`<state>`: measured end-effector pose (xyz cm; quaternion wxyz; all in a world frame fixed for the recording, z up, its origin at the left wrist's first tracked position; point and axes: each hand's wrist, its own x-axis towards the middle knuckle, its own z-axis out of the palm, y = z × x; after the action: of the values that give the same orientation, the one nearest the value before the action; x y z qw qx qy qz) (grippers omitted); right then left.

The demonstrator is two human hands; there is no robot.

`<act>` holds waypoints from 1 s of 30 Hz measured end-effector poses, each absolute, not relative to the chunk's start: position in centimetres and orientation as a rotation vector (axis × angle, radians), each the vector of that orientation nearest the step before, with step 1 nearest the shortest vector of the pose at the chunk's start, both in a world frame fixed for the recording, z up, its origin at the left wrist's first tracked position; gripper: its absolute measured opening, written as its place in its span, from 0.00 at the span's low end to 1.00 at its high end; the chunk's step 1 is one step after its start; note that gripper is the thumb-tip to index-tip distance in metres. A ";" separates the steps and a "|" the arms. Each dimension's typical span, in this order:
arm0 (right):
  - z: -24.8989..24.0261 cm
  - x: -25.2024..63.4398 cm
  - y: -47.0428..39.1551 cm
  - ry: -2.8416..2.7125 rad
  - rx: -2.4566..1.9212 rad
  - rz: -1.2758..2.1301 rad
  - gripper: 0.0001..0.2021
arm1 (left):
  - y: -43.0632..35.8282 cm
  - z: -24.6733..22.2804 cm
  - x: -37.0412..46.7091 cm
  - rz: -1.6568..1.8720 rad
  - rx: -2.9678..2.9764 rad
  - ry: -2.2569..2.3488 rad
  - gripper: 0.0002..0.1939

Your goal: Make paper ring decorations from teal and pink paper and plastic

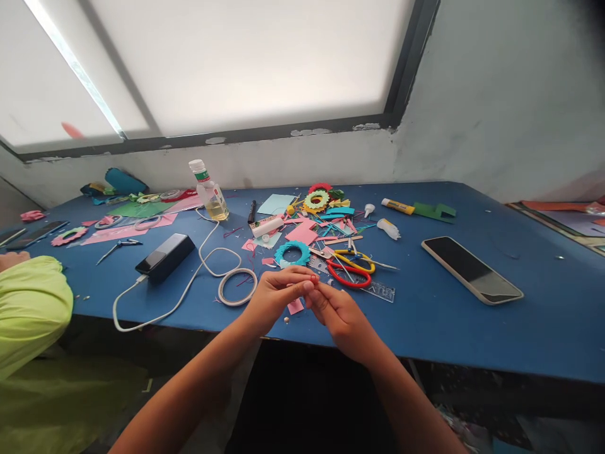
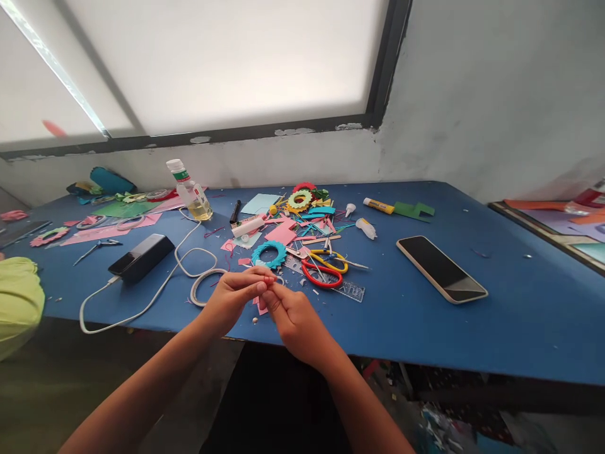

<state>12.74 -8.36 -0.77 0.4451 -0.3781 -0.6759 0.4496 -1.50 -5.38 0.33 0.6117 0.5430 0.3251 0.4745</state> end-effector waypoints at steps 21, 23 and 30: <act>-2.7 10.9 -9.1 -1.443 -0.937 1.033 0.15 | -7.2 -0.9 -0.5 1.206 1.112 0.877 0.07; -2.8 11.1 -9.0 -1.452 -0.941 1.036 0.14 | -7.3 -0.9 -0.5 1.183 1.093 0.884 0.08; -3.2 11.2 -9.2 -1.486 -0.945 1.081 0.16 | -7.4 -0.9 -0.9 1.150 1.127 0.853 0.05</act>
<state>11.19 -9.23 -3.22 0.5121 -0.3928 -0.6177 0.4493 -0.90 -7.39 -0.90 0.6130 0.4886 0.3699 0.4988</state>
